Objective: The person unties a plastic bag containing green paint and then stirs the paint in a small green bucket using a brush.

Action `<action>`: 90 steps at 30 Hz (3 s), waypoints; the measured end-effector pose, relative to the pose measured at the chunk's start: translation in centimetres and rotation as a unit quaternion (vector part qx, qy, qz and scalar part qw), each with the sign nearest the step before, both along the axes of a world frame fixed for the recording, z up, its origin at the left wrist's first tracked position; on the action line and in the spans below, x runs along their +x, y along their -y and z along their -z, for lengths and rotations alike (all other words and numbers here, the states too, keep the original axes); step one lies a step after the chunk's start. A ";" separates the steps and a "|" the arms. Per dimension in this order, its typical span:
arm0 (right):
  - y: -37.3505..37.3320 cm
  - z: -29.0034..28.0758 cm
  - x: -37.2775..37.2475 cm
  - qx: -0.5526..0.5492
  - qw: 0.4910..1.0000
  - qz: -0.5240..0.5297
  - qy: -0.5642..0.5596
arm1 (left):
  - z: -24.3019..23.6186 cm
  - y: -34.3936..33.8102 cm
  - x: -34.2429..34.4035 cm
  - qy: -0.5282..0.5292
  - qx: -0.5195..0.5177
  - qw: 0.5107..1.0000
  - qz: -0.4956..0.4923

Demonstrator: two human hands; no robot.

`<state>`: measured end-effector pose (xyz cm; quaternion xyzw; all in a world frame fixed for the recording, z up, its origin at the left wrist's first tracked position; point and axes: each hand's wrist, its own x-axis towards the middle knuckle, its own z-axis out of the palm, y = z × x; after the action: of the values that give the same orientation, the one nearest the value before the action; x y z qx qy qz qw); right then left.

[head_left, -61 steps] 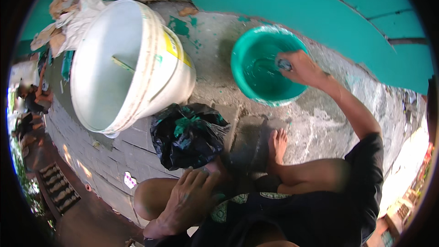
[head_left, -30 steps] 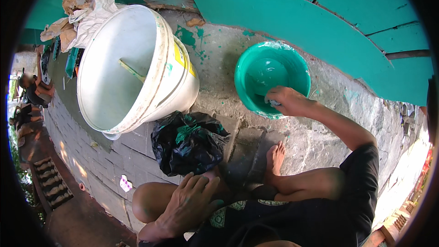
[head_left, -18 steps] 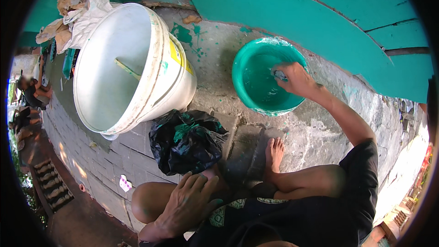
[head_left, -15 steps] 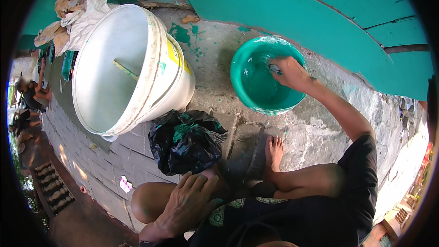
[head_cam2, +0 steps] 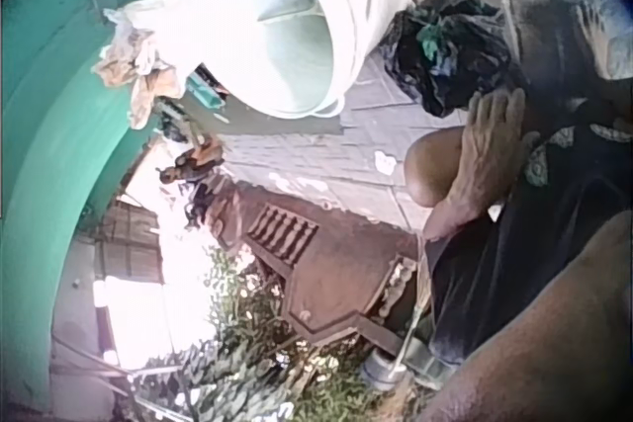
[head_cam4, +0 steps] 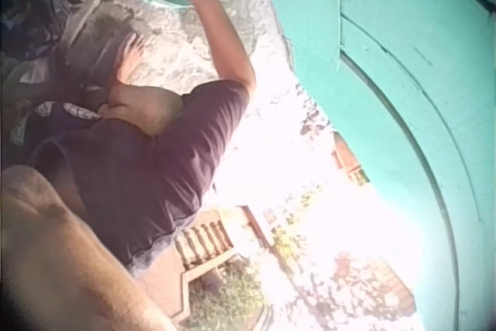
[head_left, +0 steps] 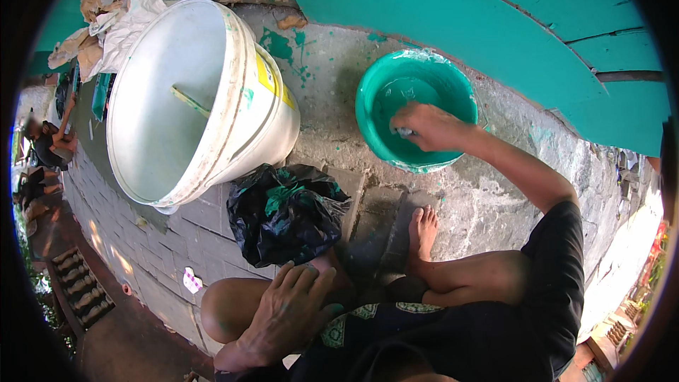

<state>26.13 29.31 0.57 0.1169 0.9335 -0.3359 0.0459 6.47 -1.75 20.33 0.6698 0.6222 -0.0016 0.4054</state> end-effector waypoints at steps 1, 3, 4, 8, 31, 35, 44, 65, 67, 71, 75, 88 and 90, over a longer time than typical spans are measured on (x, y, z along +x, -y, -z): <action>0.5 -0.2 0.4 -0.005 1.000 0.003 0.001 | 0.0 0.0 0.0 0.003 -0.002 1.000 -0.001; 1.6 -0.4 1.1 -0.017 1.000 0.006 0.003 | 0.0 0.1 0.0 0.008 -0.006 1.000 -0.004; 1.6 -0.5 1.4 -0.013 1.000 0.003 0.015 | 0.0 0.1 0.0 0.009 -0.004 1.000 -0.005; 1.9 -0.9 3.1 -0.034 0.998 0.005 0.049 | 0.0 0.2 0.1 0.005 0.010 1.000 -0.006; -1.0 -1.6 0.9 -0.026 0.993 -0.003 0.115 | -0.2 0.2 0.2 -0.007 0.013 1.000 0.002; -2.5 -0.9 -0.3 -0.047 0.996 -0.001 0.070 | -0.5 0.3 0.3 -0.010 0.010 1.000 -0.004; -4.9 -0.3 -1.3 0.006 0.999 0.031 -0.022 | -0.3 0.0 0.2 0.002 0.011 1.000 -0.002; -2.8 -0.5 2.5 -0.019 0.993 0.113 0.035 | -0.3 0.0 0.1 -0.007 0.007 1.000 -0.003; -2.6 -0.4 2.6 -0.030 0.993 0.110 0.032 | -0.3 0.1 0.2 -0.008 0.008 1.000 -0.002; -2.6 -1.1 2.6 -0.048 0.992 0.111 0.039 | -0.2 0.3 0.2 -0.008 0.010 1.000 -0.001; -2.5 -1.1 2.5 -0.062 0.991 0.105 0.063 | -0.1 0.5 0.3 -0.015 0.013 1.000 0.001; -2.1 -4.1 4.7 -0.096 0.967 0.230 0.043 | -0.3 0.2 0.4 -0.019 0.029 0.999 -0.002; -2.4 -4.4 5.8 -0.098 0.960 0.261 -0.008 | 0.0 0.3 0.2 -0.016 0.035 0.999 0.008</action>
<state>31.92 31.66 4.98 0.3484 0.8334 -0.4273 -0.0391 6.65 -2.04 20.31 0.6883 0.6228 0.0066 0.3720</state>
